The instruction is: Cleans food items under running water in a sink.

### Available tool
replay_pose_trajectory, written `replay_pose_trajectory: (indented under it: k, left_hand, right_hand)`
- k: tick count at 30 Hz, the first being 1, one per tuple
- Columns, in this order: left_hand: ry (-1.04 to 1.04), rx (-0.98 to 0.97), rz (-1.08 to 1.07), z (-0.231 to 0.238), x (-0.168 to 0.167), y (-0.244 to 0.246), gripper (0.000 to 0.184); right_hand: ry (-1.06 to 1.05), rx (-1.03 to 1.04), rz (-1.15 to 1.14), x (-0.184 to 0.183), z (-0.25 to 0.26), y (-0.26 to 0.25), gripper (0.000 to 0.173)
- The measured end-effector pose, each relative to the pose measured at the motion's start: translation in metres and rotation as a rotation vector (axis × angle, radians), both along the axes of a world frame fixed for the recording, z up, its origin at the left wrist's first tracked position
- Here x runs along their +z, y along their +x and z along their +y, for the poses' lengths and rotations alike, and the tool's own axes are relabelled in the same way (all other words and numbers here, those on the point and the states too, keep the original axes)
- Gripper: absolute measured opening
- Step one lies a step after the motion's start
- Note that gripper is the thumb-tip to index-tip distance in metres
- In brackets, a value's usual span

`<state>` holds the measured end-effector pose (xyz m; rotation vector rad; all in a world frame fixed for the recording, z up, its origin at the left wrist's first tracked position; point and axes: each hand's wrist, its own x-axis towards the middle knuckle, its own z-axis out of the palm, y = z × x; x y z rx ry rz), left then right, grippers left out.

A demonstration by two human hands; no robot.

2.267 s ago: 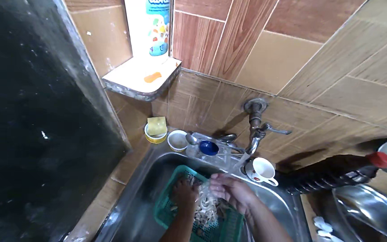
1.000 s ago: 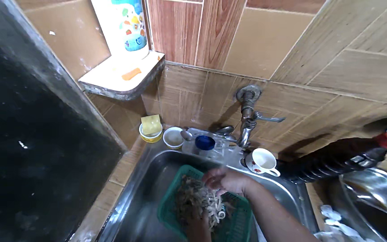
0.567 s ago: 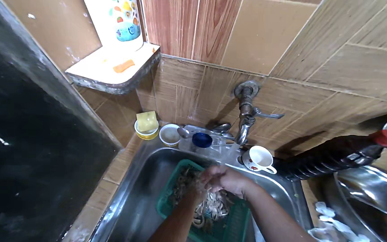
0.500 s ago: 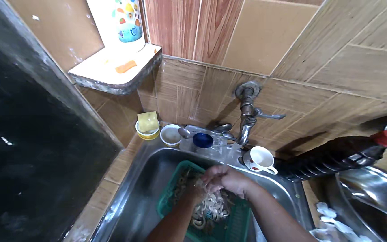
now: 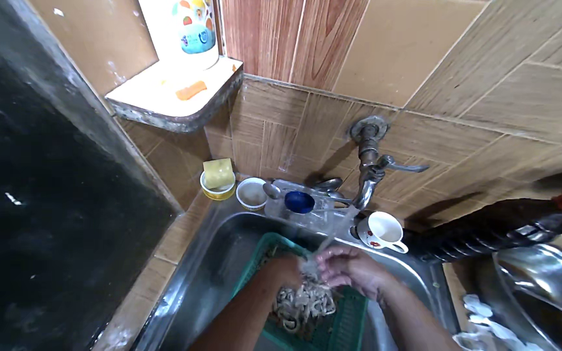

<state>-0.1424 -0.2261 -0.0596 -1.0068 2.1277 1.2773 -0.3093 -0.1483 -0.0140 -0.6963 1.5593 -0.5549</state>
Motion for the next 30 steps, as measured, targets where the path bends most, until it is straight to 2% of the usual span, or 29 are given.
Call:
replay_pose_trajectory:
  k: [3, 5, 6, 8, 9, 11, 14, 17, 20, 23, 25, 26, 28, 30]
  left_hand:
    - [-0.041, 0.288, -0.126, -0.005, -0.028, 0.007, 0.058]
    - [-0.119, 0.458, -0.116, 0.002, -0.058, 0.005, 0.069]
    - [-0.153, 0.524, -0.073, 0.007, -0.072, 0.004, 0.069]
    - [-0.140, 0.617, 0.028, 0.013, -0.087, 0.001, 0.062]
    - [-0.086, 0.659, 0.077, 0.014, -0.091, 0.001, 0.058]
    - [0.051, 0.742, 0.185, 0.015, -0.096, 0.004, 0.056]
    - [0.161, 0.816, 0.347, 0.011, -0.102, 0.012, 0.055]
    - [0.260, 0.863, 0.335, 0.008, -0.097, 0.019, 0.057]
    - [0.389, 0.966, 0.305, 0.008, -0.095, 0.025, 0.048]
    - [0.582, 1.065, 0.309, 0.009, -0.089, 0.030, 0.034]
    - [0.605, 0.944, 0.308, 0.011, -0.074, 0.031, 0.026]
    - [0.574, 0.824, 0.299, 0.014, -0.063, 0.031, 0.029]
    - [0.469, 0.514, 0.275, 0.026, -0.036, 0.030, 0.034]
    - [0.271, 0.147, 0.276, 0.050, -0.024, 0.030, 0.032]
  right_hand:
    - [0.394, 0.119, 0.281, -0.067, 0.022, -0.021, 0.037]
    - [0.484, 0.198, 0.453, -0.105, 0.036, -0.018, 0.054]
    - [0.450, 0.149, 0.495, -0.119, 0.040, -0.012, 0.057]
    - [0.347, -0.102, 0.501, -0.138, 0.039, 0.006, 0.060]
    - [0.312, -0.223, 0.466, -0.143, 0.036, 0.014, 0.067]
    - [0.229, -0.341, 0.346, -0.144, 0.028, 0.031, 0.072]
    - [0.111, -0.305, 0.196, -0.136, 0.015, 0.049, 0.067]
    - [0.086, -0.174, 0.123, -0.129, 0.007, 0.058, 0.067]
    - [0.077, 0.096, 0.113, -0.114, 0.004, 0.056, 0.066]
    - [0.113, 0.344, 0.109, -0.083, -0.001, 0.042, 0.045]
    - [0.199, 0.397, 0.112, -0.054, -0.010, 0.031, 0.034]
    - [0.225, 0.402, 0.117, -0.042, -0.015, 0.027, 0.030]
    - [0.252, 0.427, 0.142, -0.021, -0.025, 0.024, 0.024]
    - [0.254, 0.461, 0.159, -0.009, -0.031, 0.023, 0.023]
